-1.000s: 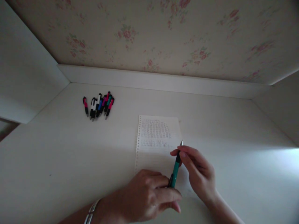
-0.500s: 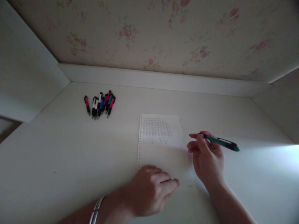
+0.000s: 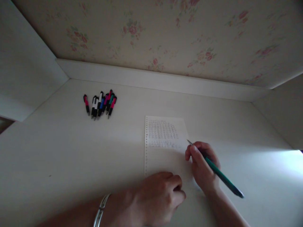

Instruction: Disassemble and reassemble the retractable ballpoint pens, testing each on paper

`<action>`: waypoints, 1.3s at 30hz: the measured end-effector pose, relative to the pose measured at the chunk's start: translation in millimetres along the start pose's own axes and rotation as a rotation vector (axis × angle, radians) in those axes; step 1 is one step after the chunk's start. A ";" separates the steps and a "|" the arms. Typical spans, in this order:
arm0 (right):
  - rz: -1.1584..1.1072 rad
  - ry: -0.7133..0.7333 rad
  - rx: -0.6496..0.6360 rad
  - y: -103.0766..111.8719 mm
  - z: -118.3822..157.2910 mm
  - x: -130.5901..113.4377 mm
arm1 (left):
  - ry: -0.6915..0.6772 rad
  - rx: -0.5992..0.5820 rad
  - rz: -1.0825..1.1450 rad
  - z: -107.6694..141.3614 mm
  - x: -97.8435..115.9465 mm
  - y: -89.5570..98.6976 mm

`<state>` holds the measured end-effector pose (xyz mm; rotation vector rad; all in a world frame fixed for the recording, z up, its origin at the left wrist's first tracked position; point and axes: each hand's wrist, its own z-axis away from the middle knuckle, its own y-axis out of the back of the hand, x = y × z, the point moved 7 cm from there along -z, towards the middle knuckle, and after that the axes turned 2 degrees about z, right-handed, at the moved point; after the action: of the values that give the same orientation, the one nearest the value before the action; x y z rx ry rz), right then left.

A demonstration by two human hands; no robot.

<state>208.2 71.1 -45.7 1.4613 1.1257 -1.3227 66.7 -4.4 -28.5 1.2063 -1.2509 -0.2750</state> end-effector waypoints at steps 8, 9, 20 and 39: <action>0.131 -0.084 -0.027 2.9 4.7 9.3 | -0.109 0.178 -0.269 25.1 8.8 26.8; 0.141 -0.085 -0.008 4.0 4.3 9.5 | -0.090 0.224 -0.269 28.5 5.9 28.7; 0.238 0.147 0.166 -15.3 24.5 -26.8 | -0.097 0.332 -0.319 41.4 -8.9 3.7; -0.417 0.061 0.342 -48.2 2.0 -54.6 | -0.106 0.390 -0.292 41.3 -12.6 3.1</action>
<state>158.8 76.4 7.7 1.5684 1.3424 -1.8428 26.6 -16.3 -39.8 1.7348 -1.2531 -0.3209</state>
